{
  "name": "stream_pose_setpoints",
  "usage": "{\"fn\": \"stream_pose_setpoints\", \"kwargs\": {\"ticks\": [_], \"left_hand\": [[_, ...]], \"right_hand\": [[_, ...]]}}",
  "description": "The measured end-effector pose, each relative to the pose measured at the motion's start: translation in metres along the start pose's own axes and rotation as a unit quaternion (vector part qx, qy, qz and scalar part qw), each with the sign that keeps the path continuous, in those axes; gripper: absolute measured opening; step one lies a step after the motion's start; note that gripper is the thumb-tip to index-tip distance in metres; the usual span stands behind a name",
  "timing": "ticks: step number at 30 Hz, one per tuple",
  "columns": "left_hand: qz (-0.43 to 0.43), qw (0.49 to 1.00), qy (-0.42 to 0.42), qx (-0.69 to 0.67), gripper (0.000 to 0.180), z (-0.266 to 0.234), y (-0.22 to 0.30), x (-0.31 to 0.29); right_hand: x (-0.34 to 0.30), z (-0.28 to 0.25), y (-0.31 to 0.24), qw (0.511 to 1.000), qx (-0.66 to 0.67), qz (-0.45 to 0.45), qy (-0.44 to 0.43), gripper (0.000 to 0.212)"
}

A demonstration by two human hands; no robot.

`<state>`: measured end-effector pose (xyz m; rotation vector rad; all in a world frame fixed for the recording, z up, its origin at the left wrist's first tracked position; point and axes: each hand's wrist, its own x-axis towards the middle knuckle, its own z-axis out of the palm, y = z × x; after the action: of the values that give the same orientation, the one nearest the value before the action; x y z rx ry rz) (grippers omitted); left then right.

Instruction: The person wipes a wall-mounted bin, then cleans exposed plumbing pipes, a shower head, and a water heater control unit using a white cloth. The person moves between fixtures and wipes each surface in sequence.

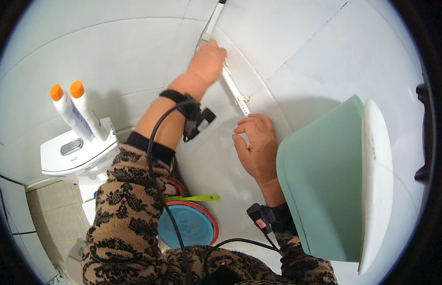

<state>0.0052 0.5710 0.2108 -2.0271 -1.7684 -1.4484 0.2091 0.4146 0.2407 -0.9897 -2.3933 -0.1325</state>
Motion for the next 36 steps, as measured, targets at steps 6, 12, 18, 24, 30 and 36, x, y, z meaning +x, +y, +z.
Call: {"fn": "stream_pose_setpoints", "kwargs": {"ticks": [6, 12, 18, 24, 30, 36], "left_hand": [[-0.012, 0.998, 0.052, -0.011, 0.016, 0.021, -0.036, 0.027], [-0.179, 0.957, 0.128, -0.19, 0.017, 0.032, -0.03, 0.011], [-0.259, 0.906, 0.213, -0.259, 0.025, 0.047, -0.019, -0.018], [-0.241, 0.909, 0.212, -0.265, 0.019, 0.029, -0.02, -0.024], [-0.091, 0.992, -0.046, 0.074, 0.021, 0.0, -0.009, 0.033], [-0.082, 0.962, -0.196, 0.172, 0.026, -0.016, 0.02, 0.05]], "right_hand": [[-0.001, 0.0, 0.0, 1.0, 0.019, 0.008, 0.012, 0.012], [-0.001, -0.001, 0.0, 1.0, 0.007, 0.003, -0.002, 0.011], [-0.001, -0.002, -0.001, 1.0, 0.006, -0.001, -0.001, 0.011], [0.002, -0.001, -0.002, 1.0, -0.003, 0.01, -0.001, 0.013], [0.001, 0.001, -0.003, 0.999, -0.032, 0.005, -0.005, 0.014], [0.004, 0.002, -0.002, 0.999, -0.035, -0.002, -0.015, 0.012]]}}
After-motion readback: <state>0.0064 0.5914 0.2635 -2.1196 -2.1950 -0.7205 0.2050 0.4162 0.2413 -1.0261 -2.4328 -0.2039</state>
